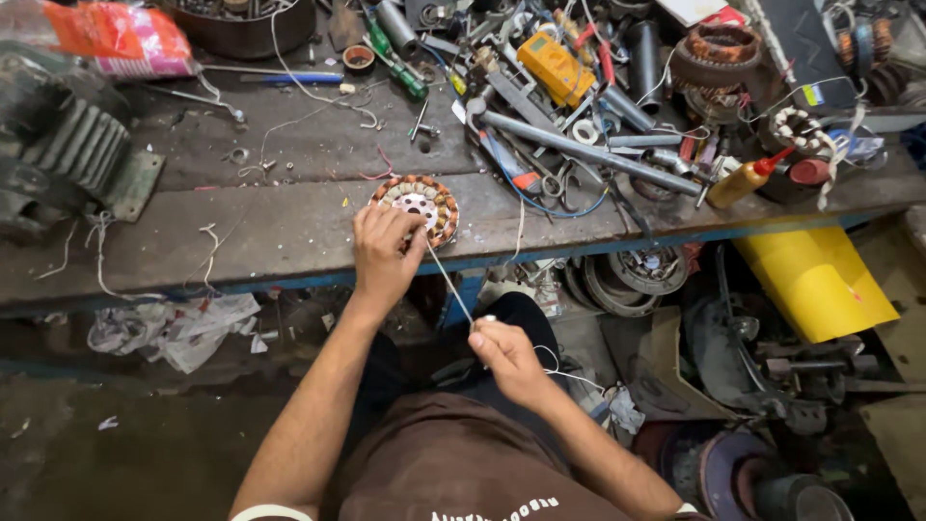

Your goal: The person is winding a white wire around the slots of a motor stator by hand. They repeatedly pull the wire through the slots and adjust its position to secure it.

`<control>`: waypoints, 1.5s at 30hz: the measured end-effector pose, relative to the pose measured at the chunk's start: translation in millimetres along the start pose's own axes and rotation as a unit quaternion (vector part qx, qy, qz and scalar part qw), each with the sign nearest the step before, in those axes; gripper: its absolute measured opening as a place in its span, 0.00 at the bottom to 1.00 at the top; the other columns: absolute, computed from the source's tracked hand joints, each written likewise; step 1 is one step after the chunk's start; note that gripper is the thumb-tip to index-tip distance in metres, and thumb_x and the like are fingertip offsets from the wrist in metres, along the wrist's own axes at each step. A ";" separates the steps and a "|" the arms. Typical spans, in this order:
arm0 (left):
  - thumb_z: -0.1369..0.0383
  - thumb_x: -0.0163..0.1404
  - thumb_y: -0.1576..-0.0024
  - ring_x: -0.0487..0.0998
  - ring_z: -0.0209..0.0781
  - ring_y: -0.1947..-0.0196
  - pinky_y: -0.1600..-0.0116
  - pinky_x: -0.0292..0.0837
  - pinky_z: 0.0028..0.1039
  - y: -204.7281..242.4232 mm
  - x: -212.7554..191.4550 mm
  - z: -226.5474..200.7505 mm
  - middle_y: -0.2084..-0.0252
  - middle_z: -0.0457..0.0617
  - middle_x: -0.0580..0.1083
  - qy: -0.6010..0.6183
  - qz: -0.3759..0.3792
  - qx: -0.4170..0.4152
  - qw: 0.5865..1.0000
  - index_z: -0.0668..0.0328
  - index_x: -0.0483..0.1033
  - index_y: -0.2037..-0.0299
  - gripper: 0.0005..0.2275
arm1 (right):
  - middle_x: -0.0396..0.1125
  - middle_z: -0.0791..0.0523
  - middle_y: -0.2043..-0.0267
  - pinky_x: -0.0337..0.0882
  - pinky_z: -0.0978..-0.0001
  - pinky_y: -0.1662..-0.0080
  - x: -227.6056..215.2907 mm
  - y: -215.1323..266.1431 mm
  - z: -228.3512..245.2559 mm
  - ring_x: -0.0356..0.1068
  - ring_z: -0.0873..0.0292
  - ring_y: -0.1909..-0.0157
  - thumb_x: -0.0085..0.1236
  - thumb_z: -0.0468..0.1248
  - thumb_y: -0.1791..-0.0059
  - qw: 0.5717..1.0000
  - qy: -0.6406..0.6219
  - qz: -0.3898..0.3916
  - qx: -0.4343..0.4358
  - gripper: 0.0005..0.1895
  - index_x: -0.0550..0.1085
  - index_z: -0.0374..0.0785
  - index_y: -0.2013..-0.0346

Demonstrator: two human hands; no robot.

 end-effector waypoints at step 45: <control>0.76 0.55 0.48 0.73 0.54 0.44 0.35 0.67 0.43 10.6 -15.6 -1.1 0.51 0.50 0.76 0.053 0.019 0.006 0.998 0.61 0.82 0.55 0.10 | 0.54 0.51 0.74 0.60 0.57 0.62 42.9 -7.2 22.4 0.58 0.47 0.70 0.54 0.34 0.46 0.959 0.232 0.003 -0.161 0.17 0.61 0.35 0.77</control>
Point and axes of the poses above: each hand's wrist, its own y-axis away from the middle knuckle, its own x-axis out of the palm, z = x × y, the point moved 8 cm from there along -y, towards the middle knuckle
